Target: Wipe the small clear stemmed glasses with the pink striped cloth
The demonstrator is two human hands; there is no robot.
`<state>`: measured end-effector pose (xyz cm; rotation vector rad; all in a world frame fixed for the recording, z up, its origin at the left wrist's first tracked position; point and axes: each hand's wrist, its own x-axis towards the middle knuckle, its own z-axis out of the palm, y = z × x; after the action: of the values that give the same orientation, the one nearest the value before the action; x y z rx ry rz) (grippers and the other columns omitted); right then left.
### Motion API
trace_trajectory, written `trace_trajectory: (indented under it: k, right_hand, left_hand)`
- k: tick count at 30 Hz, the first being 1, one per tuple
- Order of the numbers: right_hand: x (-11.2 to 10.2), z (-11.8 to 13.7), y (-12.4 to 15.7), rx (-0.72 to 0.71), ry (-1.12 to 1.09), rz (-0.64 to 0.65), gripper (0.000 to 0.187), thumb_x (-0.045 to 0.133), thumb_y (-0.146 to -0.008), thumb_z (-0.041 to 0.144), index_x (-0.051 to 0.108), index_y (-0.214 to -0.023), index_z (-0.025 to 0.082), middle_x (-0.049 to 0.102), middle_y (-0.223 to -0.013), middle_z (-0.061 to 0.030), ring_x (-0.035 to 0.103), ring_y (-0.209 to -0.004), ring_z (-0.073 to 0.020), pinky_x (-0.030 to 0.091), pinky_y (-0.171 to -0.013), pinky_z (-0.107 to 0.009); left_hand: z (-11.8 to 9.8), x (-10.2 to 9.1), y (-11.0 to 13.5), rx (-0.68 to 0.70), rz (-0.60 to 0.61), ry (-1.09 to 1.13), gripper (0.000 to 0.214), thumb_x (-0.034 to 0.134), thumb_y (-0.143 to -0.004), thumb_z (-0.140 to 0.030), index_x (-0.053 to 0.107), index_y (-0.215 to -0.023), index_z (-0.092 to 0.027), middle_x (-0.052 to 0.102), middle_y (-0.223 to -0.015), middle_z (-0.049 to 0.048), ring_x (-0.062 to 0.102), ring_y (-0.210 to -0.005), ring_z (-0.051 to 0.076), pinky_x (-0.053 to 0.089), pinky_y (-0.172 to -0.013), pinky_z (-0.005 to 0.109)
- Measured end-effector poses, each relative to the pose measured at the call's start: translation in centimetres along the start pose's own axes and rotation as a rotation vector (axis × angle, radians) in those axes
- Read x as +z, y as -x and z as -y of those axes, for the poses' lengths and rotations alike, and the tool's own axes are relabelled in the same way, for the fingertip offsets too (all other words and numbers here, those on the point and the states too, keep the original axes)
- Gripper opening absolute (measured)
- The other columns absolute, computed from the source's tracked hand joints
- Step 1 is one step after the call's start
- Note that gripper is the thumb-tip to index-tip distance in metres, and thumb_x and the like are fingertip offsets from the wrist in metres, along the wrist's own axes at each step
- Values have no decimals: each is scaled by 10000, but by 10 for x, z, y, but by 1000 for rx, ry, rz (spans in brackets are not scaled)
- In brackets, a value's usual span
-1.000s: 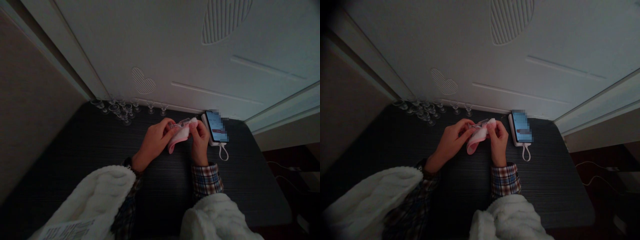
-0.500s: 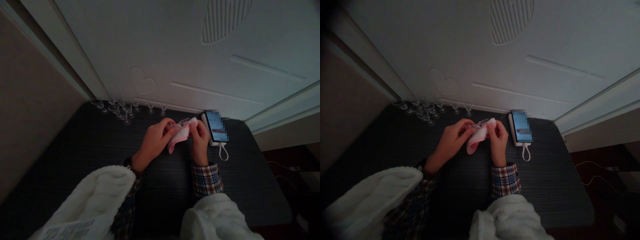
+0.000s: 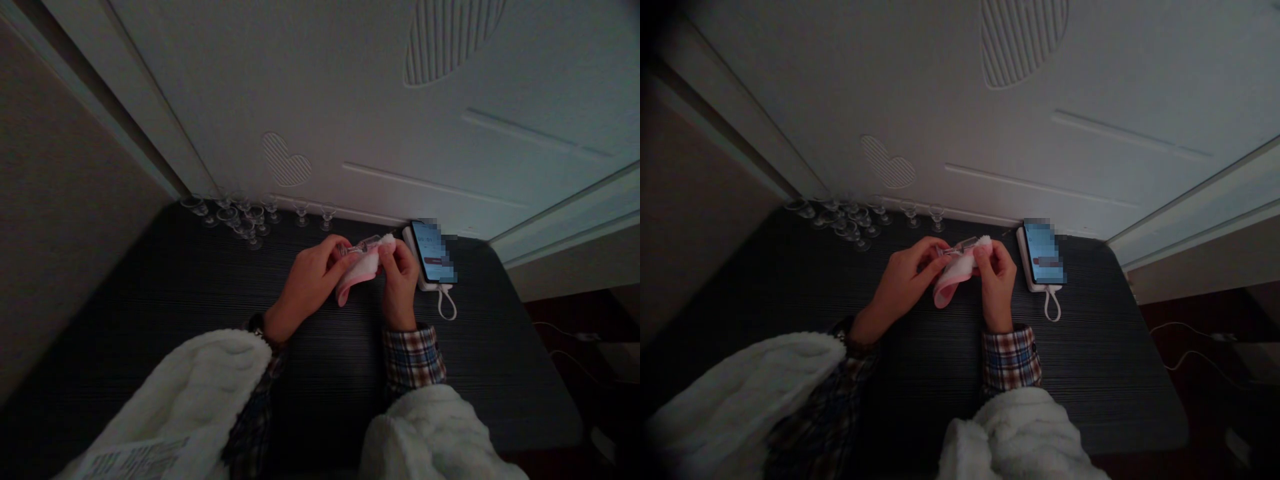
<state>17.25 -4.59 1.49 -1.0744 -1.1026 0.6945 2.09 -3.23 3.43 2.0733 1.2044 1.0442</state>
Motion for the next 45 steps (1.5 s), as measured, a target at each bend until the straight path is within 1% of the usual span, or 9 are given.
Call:
trace_trajectory:
  k: [10, 16, 21, 25, 28, 32, 34, 39, 45]
  right_hand:
    - [-1, -2, 0, 2, 11, -1, 250, 584, -824, 437, 578, -793, 190, 519, -687, 35, 442, -583, -81, 361, -502, -198]
    - [-1, -1, 0, 2, -11, 4, 235, 589, -826, 416, 578, -784, 185, 518, -688, 36, 443, -583, -78, 357, -503, -197]
    - [0, -2, -1, 1, -11, -7, 226, 597, -820, 409, 582, -793, 186, 533, -697, 35, 450, -585, -78, 355, -506, -200]
    - [-1, -2, 0, -3, -15, -7, 218, 589, -829, 399, 581, -790, 185, 530, -689, 38, 445, -579, -75, 351, -507, -198]
    - [-1, -2, 0, -5, 3, -15, 220, 591, -826, 401, 576, -785, 186, 525, -691, 40, 446, -584, -76, 355, -511, -197]
    - [-1, -2, -1, -4, 7, -20, 225, 593, -822, 408, 577, -788, 186, 521, -693, 37, 449, -591, -79, 359, -508, -196]
    - [-2, -3, -1, -6, 4, -24, 224, 589, -824, 407, 578, -789, 186, 521, -693, 37, 449, -591, -79, 359, -506, -195]
    - [-2, -2, -1, -5, 9, -20, 235, 586, -826, 415, 571, -783, 185, 512, -686, 39, 442, -586, -78, 355, -508, -197]
    - [-1, 0, 0, 3, 14, -28, 262, 572, -831, 440, 575, -788, 181, 528, -687, 34, 443, -585, -80, 346, -509, -202]
  left_hand:
    - [1, 1, 0, -4, 4, 15, 265, 500, -898, -413, 602, -985, -184, 605, -706, -30, 560, -635, 108, 377, -601, 222]
    - [2, 1, 0, -2, -1, 19, 278, 492, -897, -420, 607, -985, -183, 608, -695, -27, 562, -631, 113, 377, -589, 224]
    - [2, 1, -1, -9, -4, 24, 278, 502, -887, -431, 613, -946, -183, 620, -693, -25, 563, -620, 114, 383, -584, 227]
    - [3, 1, 0, -2, -1, 44, 254, 535, -869, -426, 598, -926, -187, 625, -724, -22, 578, -649, 119, 401, -598, 225]
    - [4, 2, 1, 1, -1, 76, 242, 544, -868, -404, 580, -987, -196, 618, -748, -21, 585, -661, 119, 421, -610, 223]
    - [6, 4, 0, 4, -24, 113, 341, 598, -837, -373, 528, -1125, -206, 613, -780, -20, 597, -669, 119, 445, -626, 224]
    - [7, 4, 0, 11, -28, 104, 344, 598, -838, -356, 524, -1142, -212, 617, -799, -17, 598, -672, 116, 450, -633, 224]
    - [6, 2, -1, 14, 0, 62, 221, 559, -862, -344, 584, -1038, -212, 635, -796, -12, 601, -692, 124, 446, -640, 228]
    - [7, 2, 0, 25, 3, 45, 202, 584, -839, -359, 597, -966, -203, 632, -736, -22, 589, -672, 131, 430, -618, 233]
